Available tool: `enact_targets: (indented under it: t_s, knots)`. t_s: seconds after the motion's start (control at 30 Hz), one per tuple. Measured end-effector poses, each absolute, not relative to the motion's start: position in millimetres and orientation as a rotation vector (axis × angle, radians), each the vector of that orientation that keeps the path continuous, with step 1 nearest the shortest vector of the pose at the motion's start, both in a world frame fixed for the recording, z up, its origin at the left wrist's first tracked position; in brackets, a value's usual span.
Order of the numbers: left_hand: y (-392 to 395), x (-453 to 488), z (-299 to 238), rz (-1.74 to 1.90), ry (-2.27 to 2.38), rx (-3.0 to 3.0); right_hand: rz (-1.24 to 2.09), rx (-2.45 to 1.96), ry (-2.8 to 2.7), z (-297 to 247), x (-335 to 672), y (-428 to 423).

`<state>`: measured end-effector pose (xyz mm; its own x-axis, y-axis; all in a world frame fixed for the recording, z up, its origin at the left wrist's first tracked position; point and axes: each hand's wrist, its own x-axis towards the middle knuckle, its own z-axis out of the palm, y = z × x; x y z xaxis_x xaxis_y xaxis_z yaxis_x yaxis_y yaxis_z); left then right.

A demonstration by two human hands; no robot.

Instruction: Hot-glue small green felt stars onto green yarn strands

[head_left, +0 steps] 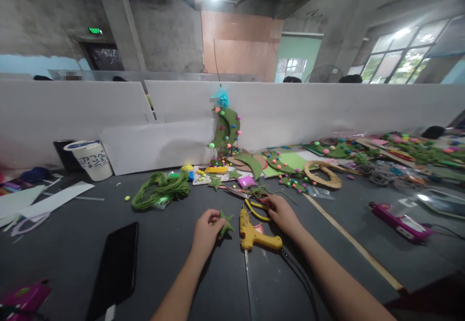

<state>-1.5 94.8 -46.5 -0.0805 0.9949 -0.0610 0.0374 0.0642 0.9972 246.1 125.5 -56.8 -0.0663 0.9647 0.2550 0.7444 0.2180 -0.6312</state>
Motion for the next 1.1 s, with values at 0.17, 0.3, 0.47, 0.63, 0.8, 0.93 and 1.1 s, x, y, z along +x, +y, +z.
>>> enact_targets:
  t_s: [0.17,0.3,0.47,0.63,0.8,0.93,1.1]
  knots:
    - [98.9,-6.8,-48.4,1.167,1.37,1.243,0.354,-1.615,-1.831,-58.8,247.4,123.0]
    - [98.4,-10.9,-50.1,1.023,1.412,1.445,0.317,-1.657,-1.812,-57.8,252.0,128.2]
    - [93.5,-16.3,-40.5,0.83,1.509,1.68,0.29,-1.641,-1.951,-40.3,245.9,153.2]
    - [87.8,-23.2,-21.3,0.771,1.686,1.92,0.266,-1.594,-2.059,-26.5,224.3,177.0]
    - [82.0,-38.6,-2.1,0.777,1.745,1.933,0.381,-1.542,-1.978,-16.7,215.7,180.3]
    - [78.8,-33.9,22.2,0.939,1.589,1.774,0.584,-1.381,-1.861,18.9,209.8,170.5]
    - [75.2,-3.6,64.6,1.239,1.221,1.498,0.954,-1.022,-1.899,77.2,184.8,131.5]
